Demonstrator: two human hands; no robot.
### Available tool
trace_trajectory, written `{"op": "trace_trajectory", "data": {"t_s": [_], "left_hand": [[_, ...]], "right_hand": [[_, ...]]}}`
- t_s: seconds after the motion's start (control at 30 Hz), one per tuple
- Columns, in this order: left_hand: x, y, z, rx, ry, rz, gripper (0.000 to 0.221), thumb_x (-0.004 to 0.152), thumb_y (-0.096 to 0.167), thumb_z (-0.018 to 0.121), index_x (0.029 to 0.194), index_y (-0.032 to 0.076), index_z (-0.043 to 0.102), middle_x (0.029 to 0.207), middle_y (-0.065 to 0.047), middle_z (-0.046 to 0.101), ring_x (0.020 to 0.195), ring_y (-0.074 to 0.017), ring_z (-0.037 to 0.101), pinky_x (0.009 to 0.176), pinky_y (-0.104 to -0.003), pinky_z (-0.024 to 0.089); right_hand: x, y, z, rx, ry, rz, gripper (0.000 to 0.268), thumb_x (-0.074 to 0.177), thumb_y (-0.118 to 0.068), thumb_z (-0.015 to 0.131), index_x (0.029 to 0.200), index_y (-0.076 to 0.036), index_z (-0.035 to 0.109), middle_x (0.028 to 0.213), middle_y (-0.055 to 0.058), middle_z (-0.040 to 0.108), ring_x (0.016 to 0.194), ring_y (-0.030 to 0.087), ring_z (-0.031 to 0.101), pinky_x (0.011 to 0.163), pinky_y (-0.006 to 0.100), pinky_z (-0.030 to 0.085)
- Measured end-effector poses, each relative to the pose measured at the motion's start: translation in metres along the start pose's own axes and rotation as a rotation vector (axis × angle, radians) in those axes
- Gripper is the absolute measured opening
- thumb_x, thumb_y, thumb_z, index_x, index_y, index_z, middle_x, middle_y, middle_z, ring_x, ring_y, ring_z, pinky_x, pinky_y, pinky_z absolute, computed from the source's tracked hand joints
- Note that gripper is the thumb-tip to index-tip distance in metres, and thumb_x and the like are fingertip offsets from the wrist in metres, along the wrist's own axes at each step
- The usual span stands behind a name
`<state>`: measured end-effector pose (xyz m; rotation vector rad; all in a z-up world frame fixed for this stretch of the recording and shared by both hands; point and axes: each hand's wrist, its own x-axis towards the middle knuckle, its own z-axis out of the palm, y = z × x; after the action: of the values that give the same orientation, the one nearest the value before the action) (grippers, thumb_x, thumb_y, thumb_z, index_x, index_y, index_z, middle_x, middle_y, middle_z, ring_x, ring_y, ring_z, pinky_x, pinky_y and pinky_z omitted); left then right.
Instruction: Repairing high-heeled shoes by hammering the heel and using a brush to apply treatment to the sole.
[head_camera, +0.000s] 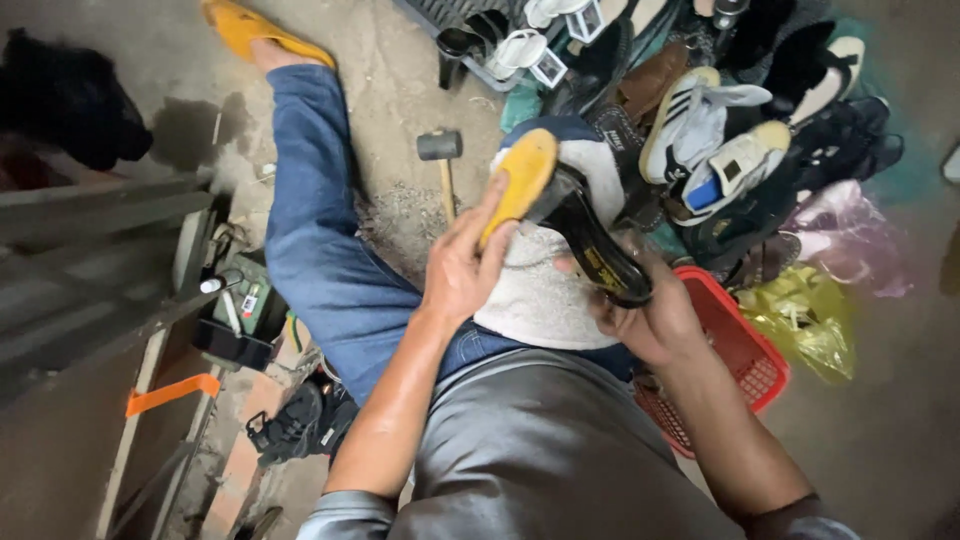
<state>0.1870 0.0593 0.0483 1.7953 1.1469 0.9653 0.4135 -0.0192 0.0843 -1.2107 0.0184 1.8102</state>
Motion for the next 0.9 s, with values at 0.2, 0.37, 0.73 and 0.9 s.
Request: {"op": "trace_trajectory", "data": {"t_s": [0.2,0.37,0.73,0.9], "left_hand": [[0.017,0.010,-0.008,0.004,0.009,-0.058,0.052,0.104,0.020,0.067,0.153,0.026,0.052,0.111,-0.019,0.074,0.102,-0.0398,0.073,0.082,-0.047,0.059],[0.019,0.008,-0.003,0.010,-0.015,-0.061,0.052,0.104,0.020,0.066,0.153,0.027,0.051,0.114,-0.021,0.074,0.106,-0.0411,0.072,0.085,-0.048,0.059],[0.008,-0.008,-0.005,-0.022,-0.053,-0.027,0.052,0.099,0.025,0.072,0.148,0.032,0.056,0.117,-0.012,0.076,0.090,-0.0317,0.077,0.070,-0.040,0.062],[0.010,0.014,-0.011,0.052,-0.199,-0.108,0.045,0.100,0.032,0.067,0.144,0.034,0.058,0.112,-0.016,0.076,0.095,-0.0418,0.073,0.075,-0.053,0.061]], "right_hand": [[-0.004,-0.007,-0.032,-0.520,0.154,-0.389,0.064,0.100,-0.048,0.043,0.149,-0.006,0.036,0.126,0.029,0.065,0.097,0.042,0.069,0.070,0.048,0.061],[-0.009,-0.023,-0.021,-1.090,0.078,-0.760,0.093,0.086,-0.001,0.071,0.162,0.002,0.018,0.157,0.036,0.034,0.146,0.050,0.033,0.118,0.059,0.031],[0.015,-0.011,-0.008,-1.346,0.292,-0.540,0.044,0.084,-0.023,0.083,0.118,0.003,0.073,0.099,0.024,0.074,0.096,0.039,0.073,0.078,0.050,0.059],[0.012,-0.021,0.003,-1.327,0.275,-0.536,0.034,0.086,-0.017,0.079,0.111,0.005,0.074,0.089,0.027,0.073,0.090,0.043,0.073,0.072,0.052,0.059]]}}
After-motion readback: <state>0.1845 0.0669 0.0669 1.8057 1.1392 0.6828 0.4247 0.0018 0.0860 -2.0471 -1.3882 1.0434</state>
